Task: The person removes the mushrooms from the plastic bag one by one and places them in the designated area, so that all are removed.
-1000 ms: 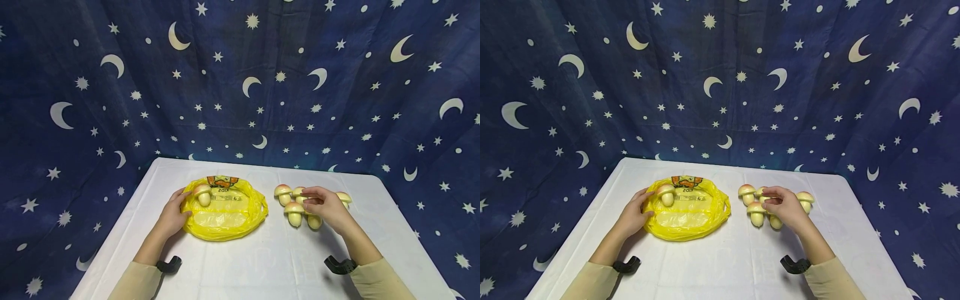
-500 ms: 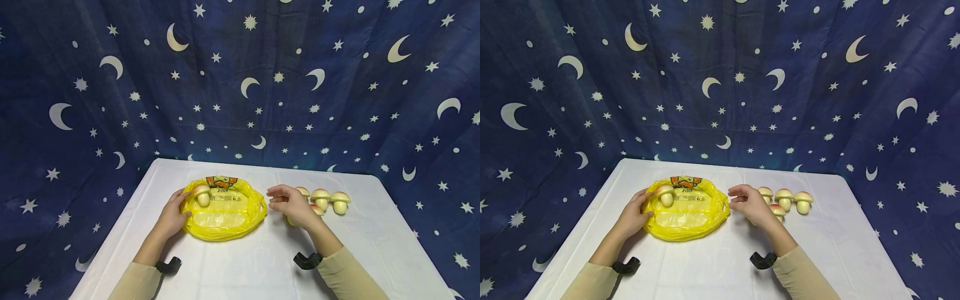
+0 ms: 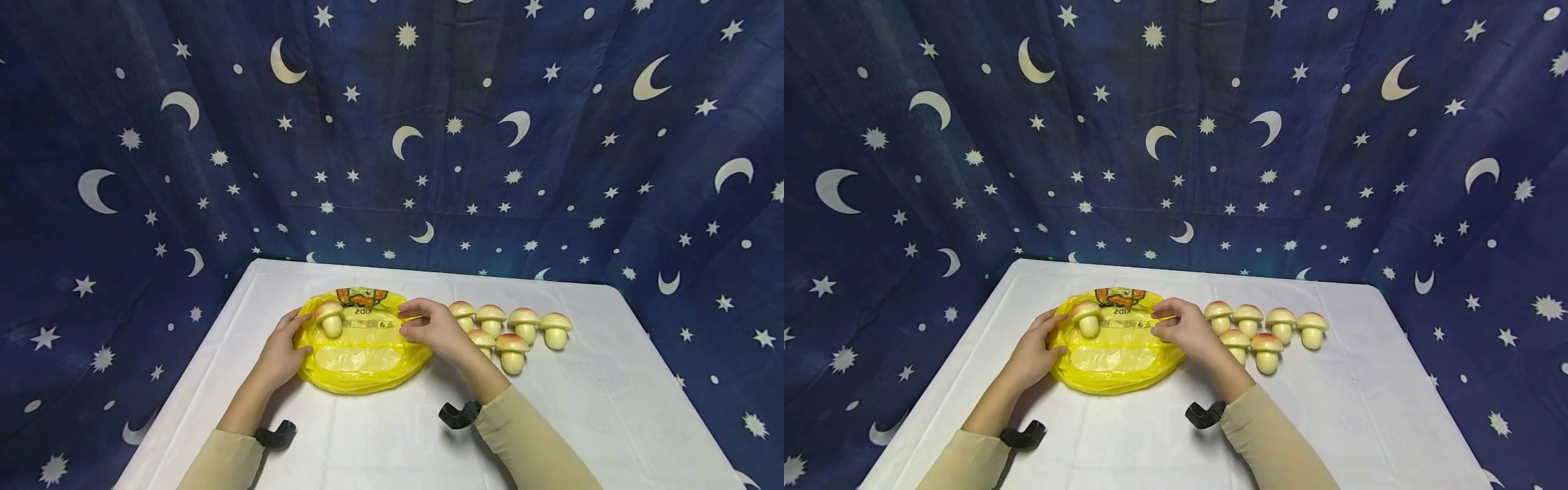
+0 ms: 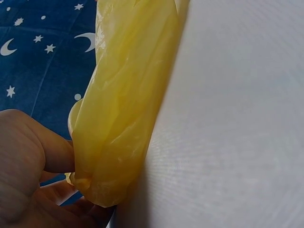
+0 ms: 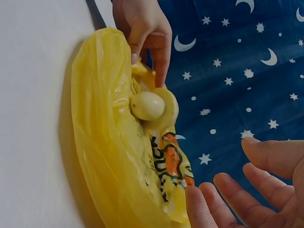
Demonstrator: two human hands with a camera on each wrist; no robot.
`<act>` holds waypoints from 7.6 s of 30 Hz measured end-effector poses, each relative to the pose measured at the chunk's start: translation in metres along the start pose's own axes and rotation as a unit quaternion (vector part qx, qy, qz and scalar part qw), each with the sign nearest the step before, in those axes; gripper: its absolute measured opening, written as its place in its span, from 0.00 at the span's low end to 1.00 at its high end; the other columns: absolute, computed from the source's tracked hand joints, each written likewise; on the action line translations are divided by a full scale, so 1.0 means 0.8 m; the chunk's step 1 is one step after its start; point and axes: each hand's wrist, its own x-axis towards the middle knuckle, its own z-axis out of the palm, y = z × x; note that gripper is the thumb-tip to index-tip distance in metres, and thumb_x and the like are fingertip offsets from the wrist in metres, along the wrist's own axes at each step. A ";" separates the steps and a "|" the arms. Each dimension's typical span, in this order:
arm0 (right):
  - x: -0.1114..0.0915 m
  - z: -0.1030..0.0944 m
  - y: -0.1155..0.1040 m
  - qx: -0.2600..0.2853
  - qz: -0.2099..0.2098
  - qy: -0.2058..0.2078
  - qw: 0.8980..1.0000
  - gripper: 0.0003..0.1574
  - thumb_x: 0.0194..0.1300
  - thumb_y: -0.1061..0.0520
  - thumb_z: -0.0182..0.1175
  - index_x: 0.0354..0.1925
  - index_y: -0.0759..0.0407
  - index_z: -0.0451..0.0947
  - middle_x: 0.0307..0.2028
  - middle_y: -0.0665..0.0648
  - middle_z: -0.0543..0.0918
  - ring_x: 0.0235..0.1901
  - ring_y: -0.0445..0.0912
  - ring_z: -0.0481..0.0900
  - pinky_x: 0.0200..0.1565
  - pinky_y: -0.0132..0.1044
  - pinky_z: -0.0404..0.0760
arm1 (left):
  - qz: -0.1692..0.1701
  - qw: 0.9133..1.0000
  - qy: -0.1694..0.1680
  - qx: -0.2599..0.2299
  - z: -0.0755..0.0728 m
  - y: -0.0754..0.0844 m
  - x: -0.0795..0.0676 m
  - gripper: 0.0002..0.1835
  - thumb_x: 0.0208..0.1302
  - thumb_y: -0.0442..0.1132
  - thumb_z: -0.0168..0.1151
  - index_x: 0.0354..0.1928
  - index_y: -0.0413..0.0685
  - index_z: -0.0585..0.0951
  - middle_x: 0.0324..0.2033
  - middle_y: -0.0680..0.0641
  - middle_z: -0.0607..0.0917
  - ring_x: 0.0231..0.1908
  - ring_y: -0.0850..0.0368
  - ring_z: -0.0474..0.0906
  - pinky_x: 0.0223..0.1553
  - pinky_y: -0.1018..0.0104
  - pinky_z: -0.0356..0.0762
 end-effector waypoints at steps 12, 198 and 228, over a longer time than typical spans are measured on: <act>0.037 0.035 0.004 0.014 0.031 -0.007 0.999 0.31 0.68 0.64 0.69 0.67 0.68 0.77 0.63 0.71 0.83 0.49 0.49 0.89 0.50 0.46 0.94 | -0.003 1.000 0.002 -0.003 -0.001 0.002 0.000 0.37 0.68 0.27 0.65 0.79 0.42 0.70 0.85 0.40 0.58 0.84 0.33 0.55 0.83 0.35 0.56; -0.209 -0.226 0.057 0.035 0.039 0.198 0.979 0.21 0.70 0.67 0.69 0.58 0.55 0.83 0.45 0.39 0.87 0.42 0.33 0.88 0.42 0.32 0.93 | -0.010 1.000 0.009 0.008 0.004 0.004 0.001 0.36 0.68 0.28 0.66 0.79 0.44 0.71 0.85 0.40 0.58 0.83 0.33 0.56 0.83 0.34 0.57; -0.190 -0.244 0.107 -0.106 0.139 0.218 0.960 0.42 0.73 0.51 0.70 0.73 0.73 0.68 0.64 0.70 0.79 0.41 0.28 0.83 0.44 0.33 0.92 | -0.012 1.000 0.009 0.015 0.000 0.005 0.000 0.36 0.69 0.29 0.65 0.79 0.44 0.70 0.85 0.39 0.58 0.83 0.33 0.55 0.83 0.34 0.56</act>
